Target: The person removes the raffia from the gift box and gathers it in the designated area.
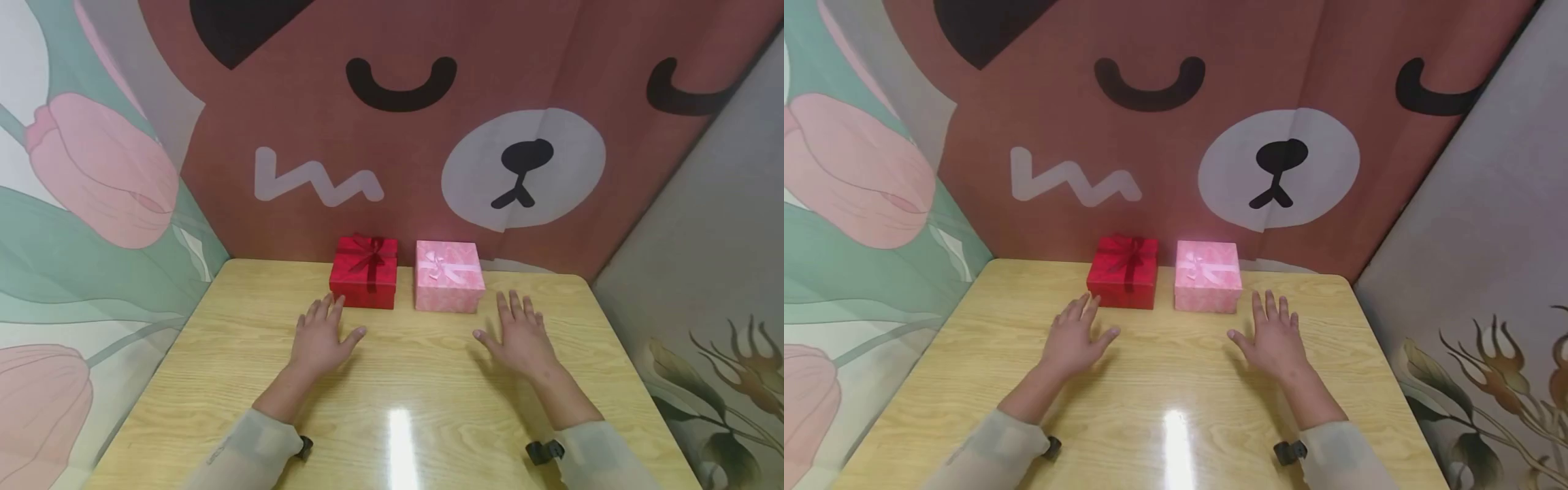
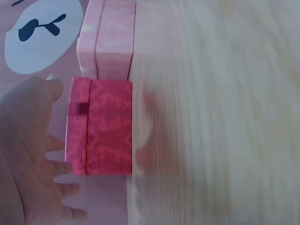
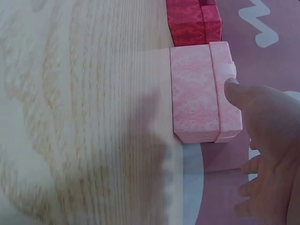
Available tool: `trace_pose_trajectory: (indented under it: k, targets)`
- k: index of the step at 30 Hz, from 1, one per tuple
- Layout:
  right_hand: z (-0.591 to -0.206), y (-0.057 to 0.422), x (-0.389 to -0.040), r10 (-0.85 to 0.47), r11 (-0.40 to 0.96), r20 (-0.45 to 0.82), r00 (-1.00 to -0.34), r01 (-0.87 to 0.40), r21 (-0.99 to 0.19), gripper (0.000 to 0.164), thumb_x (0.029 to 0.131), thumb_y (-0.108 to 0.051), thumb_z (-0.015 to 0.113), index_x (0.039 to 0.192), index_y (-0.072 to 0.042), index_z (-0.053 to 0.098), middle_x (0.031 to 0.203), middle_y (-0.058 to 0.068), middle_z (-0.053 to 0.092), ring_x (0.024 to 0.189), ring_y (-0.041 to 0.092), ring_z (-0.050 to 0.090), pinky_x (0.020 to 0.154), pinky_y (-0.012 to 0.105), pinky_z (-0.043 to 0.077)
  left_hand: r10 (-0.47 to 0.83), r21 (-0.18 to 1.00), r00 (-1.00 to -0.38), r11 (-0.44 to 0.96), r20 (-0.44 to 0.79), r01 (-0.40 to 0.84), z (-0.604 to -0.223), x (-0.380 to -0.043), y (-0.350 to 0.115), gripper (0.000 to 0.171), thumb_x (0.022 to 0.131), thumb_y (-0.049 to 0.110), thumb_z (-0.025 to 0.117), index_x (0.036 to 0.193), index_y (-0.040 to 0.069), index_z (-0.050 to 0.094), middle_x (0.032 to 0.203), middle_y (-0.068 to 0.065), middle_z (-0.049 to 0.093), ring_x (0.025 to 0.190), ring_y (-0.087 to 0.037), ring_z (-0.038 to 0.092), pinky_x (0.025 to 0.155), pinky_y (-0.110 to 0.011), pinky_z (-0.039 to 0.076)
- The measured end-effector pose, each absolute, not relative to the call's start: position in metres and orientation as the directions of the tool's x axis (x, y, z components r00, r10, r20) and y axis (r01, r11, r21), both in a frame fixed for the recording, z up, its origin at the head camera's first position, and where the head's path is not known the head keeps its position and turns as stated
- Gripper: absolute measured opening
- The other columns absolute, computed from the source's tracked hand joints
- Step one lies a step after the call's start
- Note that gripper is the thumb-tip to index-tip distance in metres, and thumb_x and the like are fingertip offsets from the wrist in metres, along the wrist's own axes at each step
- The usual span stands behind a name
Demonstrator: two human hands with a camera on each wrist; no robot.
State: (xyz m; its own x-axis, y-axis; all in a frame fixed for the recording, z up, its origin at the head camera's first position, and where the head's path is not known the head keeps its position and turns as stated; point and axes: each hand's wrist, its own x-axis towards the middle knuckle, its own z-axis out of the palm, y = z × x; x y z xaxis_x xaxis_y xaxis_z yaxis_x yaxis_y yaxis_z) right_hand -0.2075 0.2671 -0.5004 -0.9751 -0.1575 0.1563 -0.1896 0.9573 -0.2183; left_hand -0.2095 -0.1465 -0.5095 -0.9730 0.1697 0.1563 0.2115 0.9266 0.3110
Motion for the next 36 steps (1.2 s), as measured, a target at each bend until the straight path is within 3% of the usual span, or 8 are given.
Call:
trace_pose_trajectory:
  k: [4,8,15,27,36]
  targets:
    - [-0.504,0.268,-0.213,-0.151,0.939,0.153,-0.976,-0.191,-0.287,0.105,0.097,-0.067,0.057,0.164,0.003,0.016,0.166,0.033,0.018,0.152,0.056,0.014,0.119,0.071,0.018,0.187,0.398,-0.968,0.886,0.167,0.239,-0.507,-0.211,-0.133,0.086,0.098,0.063,0.057,0.162,0.009,0.035,0.161,-0.018,0.038,0.147,-0.043,0.036,0.118,-0.061,0.033]
    - [-0.508,0.266,-0.219,-0.142,0.918,0.155,-0.978,-0.189,-0.350,0.107,0.096,-0.068,0.059,0.163,0.004,0.016,0.166,0.031,0.020,0.152,0.053,0.017,0.121,0.066,0.021,0.185,0.470,-0.965,0.846,0.183,0.251,-0.508,-0.216,-0.122,0.082,0.098,0.058,0.061,0.161,0.011,0.038,0.159,-0.014,0.042,0.145,-0.039,0.041,0.115,-0.059,0.040]
    - [-0.511,0.261,-0.225,-0.106,0.887,0.161,-0.981,-0.166,-0.430,0.109,0.094,-0.070,0.060,0.164,0.001,0.015,0.165,0.029,0.025,0.152,0.048,0.023,0.119,0.065,0.027,0.173,0.548,-0.962,0.794,0.210,0.262,-0.513,-0.226,-0.102,0.076,0.097,0.053,0.066,0.159,0.015,0.043,0.155,-0.011,0.048,0.141,-0.034,0.046,0.111,-0.055,0.046]
    - [-0.512,0.253,-0.237,-0.069,0.858,0.151,-0.986,-0.136,-0.496,0.110,0.094,-0.071,0.059,0.165,0.000,0.014,0.165,0.029,0.027,0.149,0.049,0.029,0.118,0.064,0.031,0.160,0.626,-0.958,0.729,0.237,0.276,-0.519,-0.238,-0.074,0.068,0.097,0.048,0.069,0.155,0.016,0.050,0.151,-0.010,0.052,0.136,-0.031,0.054,0.107,-0.050,0.050]
    - [-0.511,0.249,-0.244,-0.055,0.838,0.148,-0.987,-0.127,-0.531,0.103,0.097,-0.055,0.066,0.165,0.000,0.013,0.164,0.029,0.028,0.147,0.050,0.033,0.116,0.064,0.034,0.163,0.670,-0.945,0.672,0.283,0.316,-0.519,-0.247,-0.058,0.061,0.099,0.043,0.068,0.151,0.012,0.055,0.148,-0.010,0.057,0.134,-0.030,0.057,0.110,-0.049,0.048]
